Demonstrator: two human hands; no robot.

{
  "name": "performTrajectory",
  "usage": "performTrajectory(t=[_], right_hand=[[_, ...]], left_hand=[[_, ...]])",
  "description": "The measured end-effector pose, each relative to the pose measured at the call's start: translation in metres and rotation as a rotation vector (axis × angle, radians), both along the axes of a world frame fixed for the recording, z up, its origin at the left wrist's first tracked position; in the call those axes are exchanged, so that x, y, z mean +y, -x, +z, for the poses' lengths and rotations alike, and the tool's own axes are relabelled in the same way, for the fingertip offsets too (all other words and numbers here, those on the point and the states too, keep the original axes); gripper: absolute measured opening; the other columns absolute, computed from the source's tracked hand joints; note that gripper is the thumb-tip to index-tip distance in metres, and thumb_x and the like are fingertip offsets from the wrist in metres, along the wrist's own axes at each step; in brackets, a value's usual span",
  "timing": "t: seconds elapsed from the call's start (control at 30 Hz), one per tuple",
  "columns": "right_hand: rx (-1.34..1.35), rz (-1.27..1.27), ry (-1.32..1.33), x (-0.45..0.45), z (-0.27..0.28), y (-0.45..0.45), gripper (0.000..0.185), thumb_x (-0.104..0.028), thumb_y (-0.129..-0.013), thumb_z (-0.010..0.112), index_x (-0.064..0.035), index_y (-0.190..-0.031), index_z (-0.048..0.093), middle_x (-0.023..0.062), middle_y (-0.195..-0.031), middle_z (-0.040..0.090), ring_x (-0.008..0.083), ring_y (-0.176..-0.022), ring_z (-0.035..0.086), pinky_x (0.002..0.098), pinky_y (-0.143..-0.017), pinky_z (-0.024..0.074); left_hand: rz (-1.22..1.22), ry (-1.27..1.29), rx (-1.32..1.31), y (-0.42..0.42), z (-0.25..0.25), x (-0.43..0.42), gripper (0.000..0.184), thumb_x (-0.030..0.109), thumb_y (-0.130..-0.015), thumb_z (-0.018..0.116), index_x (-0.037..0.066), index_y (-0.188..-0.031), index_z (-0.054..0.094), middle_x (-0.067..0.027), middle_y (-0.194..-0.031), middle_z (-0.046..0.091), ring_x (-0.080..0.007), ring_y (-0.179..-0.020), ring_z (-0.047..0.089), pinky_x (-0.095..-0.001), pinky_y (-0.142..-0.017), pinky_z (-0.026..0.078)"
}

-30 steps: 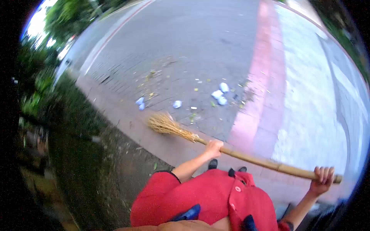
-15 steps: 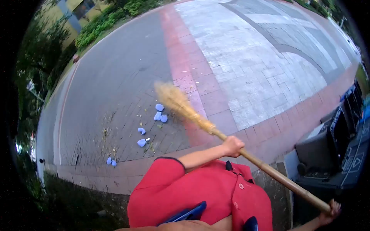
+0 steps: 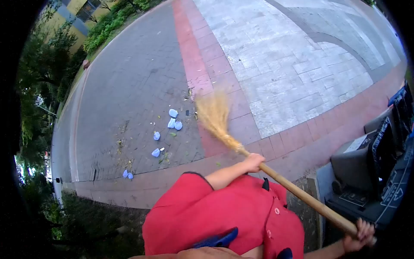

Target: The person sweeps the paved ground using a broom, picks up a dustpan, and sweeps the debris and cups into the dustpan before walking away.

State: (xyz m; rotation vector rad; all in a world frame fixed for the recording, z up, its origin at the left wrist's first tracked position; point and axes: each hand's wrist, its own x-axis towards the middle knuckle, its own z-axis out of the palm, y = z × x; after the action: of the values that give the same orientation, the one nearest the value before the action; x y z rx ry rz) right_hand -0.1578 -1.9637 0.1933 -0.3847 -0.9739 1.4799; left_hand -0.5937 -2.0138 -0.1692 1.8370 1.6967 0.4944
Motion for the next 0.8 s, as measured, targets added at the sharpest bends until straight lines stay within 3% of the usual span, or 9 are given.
performTrajectory(t=[0.1, 0.17, 0.27, 0.43, 0.5, 0.53, 0.6, 0.73, 0.8], right_hand=[[0.107, 0.151, 0.127, 0.052, -0.046, 0.081, 0.025, -0.020, -0.091, 0.047, -0.0144, -0.070, 0.035, -0.0040, -0.056, 0.033, 0.0060, -0.052, 0.034, 0.0243, -0.062, 0.0306], [0.085, 0.144, 0.154, 0.081, -0.056, 0.128, 0.025, -0.021, -0.091, 0.047, -0.0143, -0.071, 0.034, -0.0044, -0.054, 0.034, 0.0062, -0.050, 0.034, 0.0245, -0.060, 0.0296], [0.098, 0.235, 0.023, 0.139, -0.051, 0.150, 0.025, -0.023, -0.092, 0.048, -0.0142, -0.071, 0.035, -0.0044, -0.052, 0.035, 0.0068, -0.045, 0.033, 0.0248, -0.058, 0.0296], [0.155, 0.246, -0.082, 0.236, -0.002, 0.101, 0.025, -0.017, -0.088, 0.052, -0.0156, -0.070, 0.036, -0.0040, -0.052, 0.036, 0.0048, -0.045, 0.033, 0.0233, -0.058, 0.0307], [0.079, 0.076, -0.126, 0.259, 0.017, 0.054, 0.025, -0.016, -0.088, 0.051, -0.0156, -0.068, 0.035, -0.0040, -0.052, 0.036, 0.0045, -0.048, 0.034, 0.0219, -0.058, 0.0303], [0.099, -0.516, -0.065, 0.267, 0.027, 0.041, 0.025, -0.015, -0.088, 0.048, -0.0153, -0.068, 0.034, -0.0044, -0.053, 0.035, 0.0049, -0.049, 0.032, 0.0224, -0.060, 0.0303], [0.099, -0.968, -0.052, 0.280, 0.042, 0.024, 0.021, -0.017, -0.089, 0.046, -0.0135, -0.070, 0.037, -0.0042, -0.056, 0.036, 0.0074, -0.052, 0.034, 0.0246, -0.060, 0.0325], [0.036, -0.404, -0.291, 0.294, 0.086, 0.042, 0.025, -0.030, -0.089, 0.046, -0.0075, -0.080, 0.052, -0.0020, -0.062, 0.047, 0.0156, -0.059, 0.050, 0.0316, -0.052, 0.0415], [0.024, -0.479, -0.255, 0.321, 0.081, 0.073, 0.025, -0.029, -0.089, 0.045, -0.0097, -0.074, 0.049, -0.0023, -0.059, 0.045, 0.0151, -0.056, 0.047, 0.0322, -0.053, 0.0399]], left_hand=[[0.070, 0.188, 0.100, 0.071, -0.037, -0.024, 0.019, 0.018, -0.063, 0.064, 0.009, -0.079, 0.058, -0.0151, -0.083, 0.061, -0.0358, -0.085, 0.058, -0.0448, -0.076, 0.046], [0.151, 0.225, 0.172, 0.112, -0.013, -0.019, 0.013, 0.014, -0.063, 0.062, 0.008, -0.075, 0.059, -0.0145, -0.079, 0.061, -0.0328, -0.084, 0.059, -0.0440, -0.075, 0.046], [0.345, -0.028, 0.212, 0.137, 0.004, 0.017, 0.012, 0.013, -0.061, 0.064, 0.010, -0.070, 0.057, -0.0112, -0.073, 0.060, -0.0300, -0.081, 0.059, -0.0440, -0.071, 0.044], [0.250, -0.194, 0.131, 0.109, 0.056, 0.143, 0.019, 0.013, -0.054, 0.068, 0.013, -0.067, 0.054, -0.0039, -0.069, 0.057, -0.0261, -0.076, 0.057, -0.0413, -0.067, 0.041], [0.185, -0.281, 0.041, 0.091, 0.071, 0.210, 0.020, 0.012, -0.052, 0.068, 0.013, -0.066, 0.053, -0.0038, -0.069, 0.055, -0.0246, -0.076, 0.056, -0.0398, -0.067, 0.040], [0.157, -0.346, 0.022, 0.081, 0.078, 0.244, 0.019, 0.012, -0.052, 0.067, 0.013, -0.066, 0.053, -0.0042, -0.069, 0.055, -0.0245, -0.076, 0.056, -0.0394, -0.066, 0.039], [0.077, -0.433, 0.019, 0.067, 0.101, 0.310, 0.018, 0.012, -0.054, 0.066, 0.013, -0.066, 0.053, -0.0052, -0.070, 0.055, -0.0250, -0.075, 0.056, -0.0392, -0.066, 0.039], [-0.001, -0.541, 0.036, 0.043, 0.109, 0.462, 0.011, 0.012, -0.061, 0.063, 0.012, -0.068, 0.055, -0.0062, -0.073, 0.056, -0.0258, -0.078, 0.056, -0.0396, -0.071, 0.042], [0.017, -0.547, 0.050, 0.046, 0.092, 0.534, 0.009, 0.013, -0.063, 0.063, 0.012, -0.070, 0.056, -0.0062, -0.074, 0.057, -0.0262, -0.080, 0.057, -0.0395, -0.073, 0.042]])
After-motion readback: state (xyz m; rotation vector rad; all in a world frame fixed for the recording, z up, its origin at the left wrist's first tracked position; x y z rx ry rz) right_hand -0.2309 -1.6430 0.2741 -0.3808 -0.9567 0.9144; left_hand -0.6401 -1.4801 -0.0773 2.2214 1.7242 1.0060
